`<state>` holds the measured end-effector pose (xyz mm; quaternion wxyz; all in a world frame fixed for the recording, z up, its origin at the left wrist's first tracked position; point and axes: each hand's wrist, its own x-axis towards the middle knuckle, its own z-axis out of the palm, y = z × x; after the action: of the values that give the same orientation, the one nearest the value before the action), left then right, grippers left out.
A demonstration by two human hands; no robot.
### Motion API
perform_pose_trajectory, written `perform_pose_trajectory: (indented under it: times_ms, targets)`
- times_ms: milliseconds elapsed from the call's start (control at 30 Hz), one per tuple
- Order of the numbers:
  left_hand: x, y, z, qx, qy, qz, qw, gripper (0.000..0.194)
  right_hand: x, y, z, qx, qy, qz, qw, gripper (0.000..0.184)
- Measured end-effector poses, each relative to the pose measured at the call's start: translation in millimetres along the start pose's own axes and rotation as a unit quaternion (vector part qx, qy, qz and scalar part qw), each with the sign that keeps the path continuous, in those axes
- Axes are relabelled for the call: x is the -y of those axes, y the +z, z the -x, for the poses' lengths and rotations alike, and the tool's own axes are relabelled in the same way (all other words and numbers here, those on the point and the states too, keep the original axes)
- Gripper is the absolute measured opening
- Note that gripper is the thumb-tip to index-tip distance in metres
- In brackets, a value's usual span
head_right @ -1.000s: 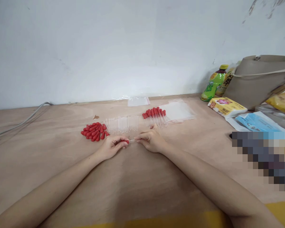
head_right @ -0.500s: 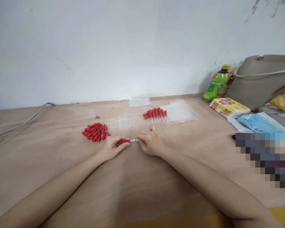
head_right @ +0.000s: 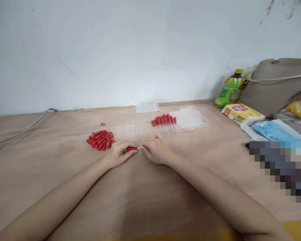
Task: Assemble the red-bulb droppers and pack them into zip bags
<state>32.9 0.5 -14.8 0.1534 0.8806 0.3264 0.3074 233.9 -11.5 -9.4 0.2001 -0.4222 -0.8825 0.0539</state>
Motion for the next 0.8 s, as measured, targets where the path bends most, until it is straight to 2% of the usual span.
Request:
perform_pose_trajectory:
  times_ms: [67, 133, 200, 300, 367, 433, 500, 633, 800]
  targets:
    - [2, 0.5, 1, -0.016, -0.015, -0.002, 1.0, 0.018, -1, -6, 0, 0.005, -0.004, -0.013, 1.0, 0.022]
    - [5, 2.0, 1, -0.031, -0.047, 0.003, 0.998, 0.029, -6, -13, 0, 0.008, 0.02, -0.033, 0.999, 0.019]
    - [7, 3.6, 2, -0.025, -0.074, 0.013, 0.997, 0.036, -15, -20, -2, -0.002, 0.086, -0.058, 0.995, 0.019]
    - [8, 4.6, 1, 0.007, -0.082, 0.016, 0.997, 0.028, -34, -29, -12, -0.052, 0.216, -0.067, 0.973, 0.021]
    - [7, 4.3, 0, 0.014, -0.076, 0.011, 0.997, 0.021, -45, -32, -22, -0.08, 0.282, -0.035, 0.955, 0.024]
    - [6, 3.7, -1, 0.013, -0.071, 0.01, 0.997, 0.018, -53, -30, -32, -0.086, 0.321, 0.01, 0.943, 0.028]
    - [5, 3.1, -1, 0.011, -0.069, 0.013, 0.997, 0.017, -57, -24, -40, -0.079, 0.334, 0.059, 0.937, 0.03]
    - [6, 2.6, 0, 0.013, -0.061, 0.013, 0.998, 0.015, -61, -9, -47, -0.085, 0.319, 0.14, 0.933, 0.03]
    - [6, 2.3, -1, 0.02, -0.064, 0.011, 0.998, 0.013, -61, -2, -48, -0.081, 0.321, 0.161, 0.93, 0.032]
